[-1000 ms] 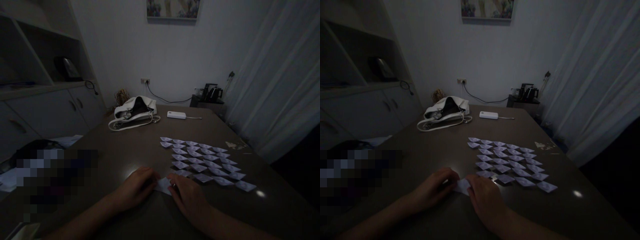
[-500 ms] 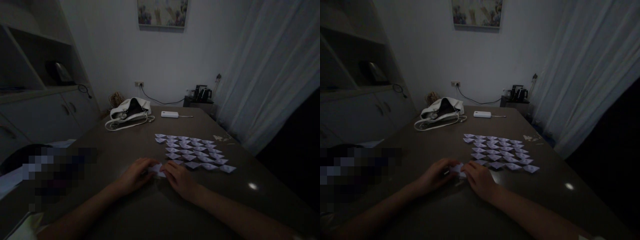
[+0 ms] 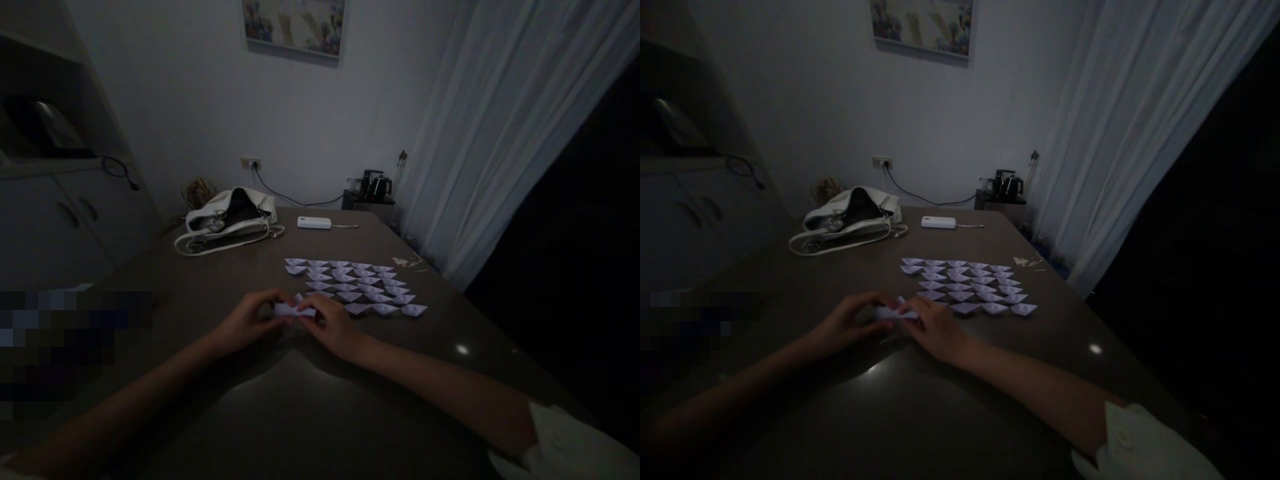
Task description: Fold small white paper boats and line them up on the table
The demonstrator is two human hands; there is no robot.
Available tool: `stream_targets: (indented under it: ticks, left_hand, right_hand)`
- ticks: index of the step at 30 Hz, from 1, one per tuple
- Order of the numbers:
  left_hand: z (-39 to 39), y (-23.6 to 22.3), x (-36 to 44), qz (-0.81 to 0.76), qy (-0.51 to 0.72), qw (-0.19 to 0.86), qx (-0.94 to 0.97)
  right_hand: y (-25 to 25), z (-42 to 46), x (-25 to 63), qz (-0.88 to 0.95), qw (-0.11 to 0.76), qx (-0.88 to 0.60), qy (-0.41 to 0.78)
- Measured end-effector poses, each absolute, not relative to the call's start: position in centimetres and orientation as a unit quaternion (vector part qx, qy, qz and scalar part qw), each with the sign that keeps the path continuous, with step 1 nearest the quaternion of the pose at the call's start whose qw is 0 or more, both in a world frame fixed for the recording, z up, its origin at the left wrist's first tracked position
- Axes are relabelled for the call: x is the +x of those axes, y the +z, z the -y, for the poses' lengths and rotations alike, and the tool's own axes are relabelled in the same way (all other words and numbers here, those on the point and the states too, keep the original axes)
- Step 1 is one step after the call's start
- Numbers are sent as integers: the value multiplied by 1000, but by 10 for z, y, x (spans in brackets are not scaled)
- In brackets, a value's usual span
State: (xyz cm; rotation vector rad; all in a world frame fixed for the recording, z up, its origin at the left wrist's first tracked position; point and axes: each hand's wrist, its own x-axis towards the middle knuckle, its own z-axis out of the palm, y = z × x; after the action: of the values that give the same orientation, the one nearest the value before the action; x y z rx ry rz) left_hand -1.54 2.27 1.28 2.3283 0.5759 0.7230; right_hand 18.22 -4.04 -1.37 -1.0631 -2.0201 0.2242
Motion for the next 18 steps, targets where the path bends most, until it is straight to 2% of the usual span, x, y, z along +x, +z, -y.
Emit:
stream_targets:
  ticks: [7, 18]
  left_hand:
    - [-33, 12, -6, -239, 319, 353, 847]
    - [-25, 3, -12, -248, 347, 332, 841]
  right_hand:
    - [-7, 36, 180, 739, 476, -461, 122]
    - [-9, 38, 181, 738, 471, -463, 138]
